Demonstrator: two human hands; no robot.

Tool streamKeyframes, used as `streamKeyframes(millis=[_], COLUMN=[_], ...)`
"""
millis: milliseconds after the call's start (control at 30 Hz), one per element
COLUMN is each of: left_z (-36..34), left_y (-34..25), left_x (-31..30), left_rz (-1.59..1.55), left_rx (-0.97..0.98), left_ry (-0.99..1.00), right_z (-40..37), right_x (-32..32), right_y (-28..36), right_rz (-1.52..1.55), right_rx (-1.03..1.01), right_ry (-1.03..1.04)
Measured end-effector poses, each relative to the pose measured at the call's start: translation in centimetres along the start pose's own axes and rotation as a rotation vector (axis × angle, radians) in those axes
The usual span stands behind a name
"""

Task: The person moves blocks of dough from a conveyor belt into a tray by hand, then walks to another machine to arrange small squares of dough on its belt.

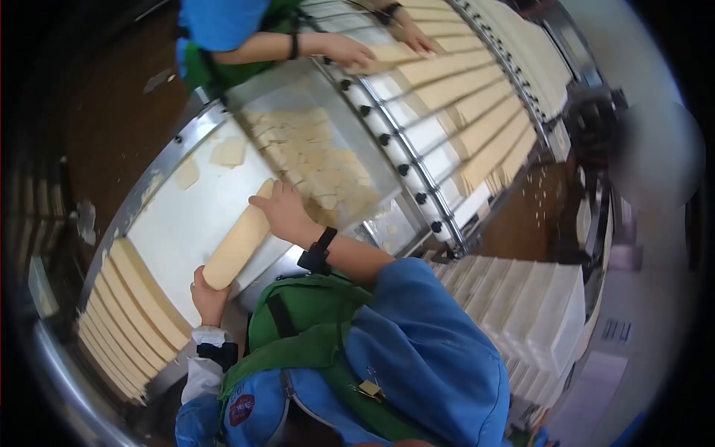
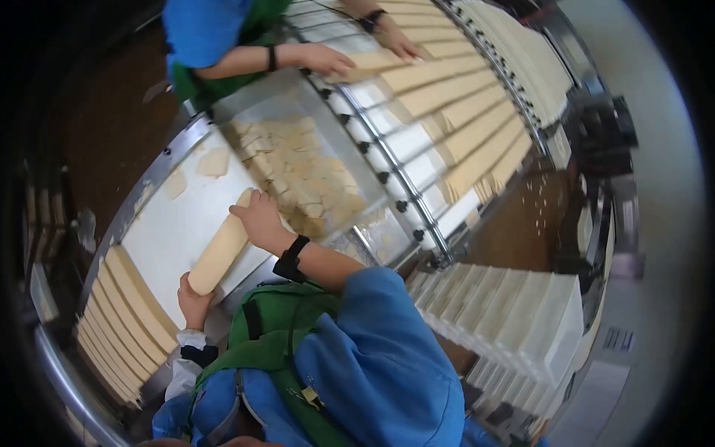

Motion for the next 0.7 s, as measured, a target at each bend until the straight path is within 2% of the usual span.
streamKeyframes(millis=[33, 67, 167, 300, 367, 467, 567, 600, 700], left_z=[0.7, 0.9, 2.4, 2.5, 2.0, 1.2, 1.4, 1.6, 2.2], left_y=[-2.7, -5.3, -15.4, -29.4, -34.2, -39.5, -42.5, -43.3, -45.5], left_x=[0.5, 1.1, 3.6, 6.8, 9.2, 12.4, 14.0, 14.1, 13.8], left_rz=[-0.064, -0.019, -0.046, -0.162, -0.204, -0.272, -0.284, -0.269, -0.320], left_rx=[0.050, 0.099, 0.220, 0.424, 0.463, 0.422, 0.411, 0.390, 0.378], left_ry=[-0.018, -0.016, 0.035, 0.150, 0.169, 0.271, 0.309, 0.293, 0.293], right_z=[-0.3, -0.8, -3.3, -5.2, -5.1, -4.9, -3.4, -3.2, -2.6], right_x=[-1.6, -3.7, -11.3, -20.8, -25.1, -23.9, -23.2, -24.0, -24.1], right_y=[-1.3, -3.0, -10.2, -23.0, -28.4, -39.9, -44.0, -43.6, -44.1], right_rz=[-0.012, -0.020, -0.028, -0.024, 0.059, 0.276, 0.447, 0.591, 0.716], right_rx=[0.011, 0.094, 0.148, 0.242, 0.291, 0.213, 0.242, 0.297, 0.768], right_ry=[-0.031, 0.032, -0.167, -0.068, 0.108, 0.258, 0.349, 0.339, 0.183])
Point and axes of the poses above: each hand's wrist, its own z-axis towards the middle knuckle, its own x-axis out of the palm, y = z × x, the point moved 1 cm from there along z, towards the middle knuckle, and after that the axes turned 1 degree about z, right-handed, at the moved point
